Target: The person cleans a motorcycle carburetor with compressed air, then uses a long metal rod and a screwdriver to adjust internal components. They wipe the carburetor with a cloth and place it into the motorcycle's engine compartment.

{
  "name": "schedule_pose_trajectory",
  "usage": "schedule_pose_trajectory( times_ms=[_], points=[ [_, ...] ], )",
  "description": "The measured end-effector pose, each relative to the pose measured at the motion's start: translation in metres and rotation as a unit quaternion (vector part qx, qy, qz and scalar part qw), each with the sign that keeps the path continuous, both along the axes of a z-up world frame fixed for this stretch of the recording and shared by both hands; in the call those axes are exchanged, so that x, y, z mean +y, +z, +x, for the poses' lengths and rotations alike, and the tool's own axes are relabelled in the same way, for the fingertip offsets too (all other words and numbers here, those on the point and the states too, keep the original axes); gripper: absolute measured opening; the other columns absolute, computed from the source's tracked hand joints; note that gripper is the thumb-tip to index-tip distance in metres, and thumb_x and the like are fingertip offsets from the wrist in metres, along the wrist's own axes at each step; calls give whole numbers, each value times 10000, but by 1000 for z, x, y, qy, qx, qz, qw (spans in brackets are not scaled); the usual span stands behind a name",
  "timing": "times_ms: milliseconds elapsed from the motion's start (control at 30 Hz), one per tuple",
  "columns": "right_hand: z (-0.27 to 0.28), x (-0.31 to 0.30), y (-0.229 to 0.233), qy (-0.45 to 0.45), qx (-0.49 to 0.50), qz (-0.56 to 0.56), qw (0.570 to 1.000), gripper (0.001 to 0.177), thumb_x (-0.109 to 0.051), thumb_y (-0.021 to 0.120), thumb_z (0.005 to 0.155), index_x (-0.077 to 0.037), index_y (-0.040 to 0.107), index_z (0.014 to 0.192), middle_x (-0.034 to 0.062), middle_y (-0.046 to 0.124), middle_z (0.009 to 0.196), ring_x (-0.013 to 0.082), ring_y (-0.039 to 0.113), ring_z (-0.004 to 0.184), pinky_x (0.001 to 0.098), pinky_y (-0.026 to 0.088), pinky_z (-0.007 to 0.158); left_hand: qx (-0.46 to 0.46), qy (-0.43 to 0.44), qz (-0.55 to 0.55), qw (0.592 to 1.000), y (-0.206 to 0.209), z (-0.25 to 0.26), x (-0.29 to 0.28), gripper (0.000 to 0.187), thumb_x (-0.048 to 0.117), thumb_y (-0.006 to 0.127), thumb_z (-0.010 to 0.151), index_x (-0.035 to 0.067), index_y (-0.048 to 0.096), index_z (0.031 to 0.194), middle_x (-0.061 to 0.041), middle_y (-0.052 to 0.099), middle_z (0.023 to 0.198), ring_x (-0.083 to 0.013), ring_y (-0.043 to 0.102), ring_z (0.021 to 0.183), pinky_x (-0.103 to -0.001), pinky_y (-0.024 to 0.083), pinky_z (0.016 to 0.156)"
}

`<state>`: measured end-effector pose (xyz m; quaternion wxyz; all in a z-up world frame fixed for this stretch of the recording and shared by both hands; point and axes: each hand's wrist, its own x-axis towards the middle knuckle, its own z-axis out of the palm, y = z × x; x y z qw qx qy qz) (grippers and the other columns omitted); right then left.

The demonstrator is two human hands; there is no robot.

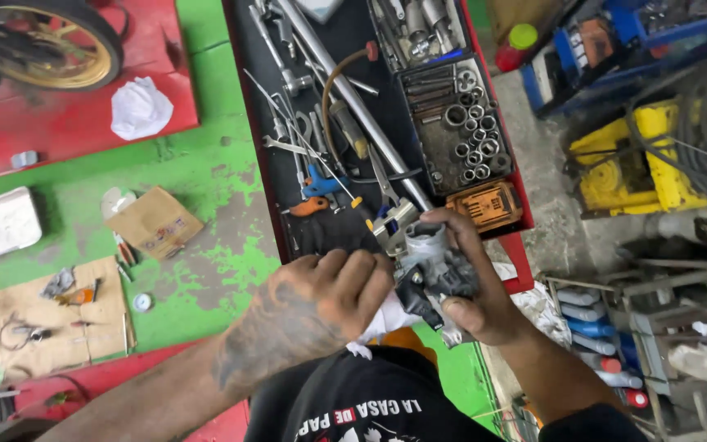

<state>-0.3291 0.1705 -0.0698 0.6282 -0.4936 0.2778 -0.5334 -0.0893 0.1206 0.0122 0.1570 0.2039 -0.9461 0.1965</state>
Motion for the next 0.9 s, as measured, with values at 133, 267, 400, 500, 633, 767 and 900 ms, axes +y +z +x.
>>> schedule_pose_trajectory(
  times_ms=[133,267,400,500,633,767,900],
  points=[
    [-26,7,-7,17,-49,-33,998,891,-521,845,1015,-87,327,1596,174,466,1505,279,588,1350,438,628,1062,157,78,563,807,12,-20,8,168,241,632,1075,91,706,1083,-37,694,924,-185,652,750,-370,553,630],
    [-48,7,0,24,42,-117,992,859,-581,763,1005,-92,334,1566,221,458,1510,302,575,1357,432,560,1127,217,86,743,628,29,-34,15,301,321,619,1072,92,808,1019,25,731,854,-92,625,792,-310,511,691],
    [-57,10,3,30,24,-92,995,952,-655,792,991,-58,330,1571,170,533,1428,241,607,1287,395,530,1114,165,66,435,883,13,-49,45,182,160,629,1079,53,648,1225,-127,668,966,-363,703,697,-511,573,605],
    [-64,9,5,75,-14,-57,995,912,-614,785,1000,-64,337,1573,135,540,1373,204,607,1192,358,527,1020,38,48,-77,995,26,-58,50,189,56,589,1124,92,727,1000,14,516,836,-119,454,636,-250,412,539],
    [-75,9,2,86,-28,-74,993,910,-552,808,989,-60,336,1593,150,528,1448,246,613,1273,383,557,1055,193,116,409,884,36,-66,56,125,132,646,1051,74,747,1096,-36,704,906,-173,657,739,-352,575,658],
    [-77,6,0,96,-7,-131,987,917,-593,800,996,-60,331,1576,178,499,1467,283,589,1333,413,521,1133,244,157,694,659,46,-66,53,232,227,608,1096,109,782,998,25,700,856,-109,619,767,-317,487,667],
    [-71,1,-6,106,-50,-94,989,912,-539,803,998,-53,318,1598,142,549,1355,206,614,1157,343,567,959,103,111,180,972,12,-71,69,146,129,611,1082,140,547,951,-30,541,889,-241,565,600,-418,469,456]
  ],
)
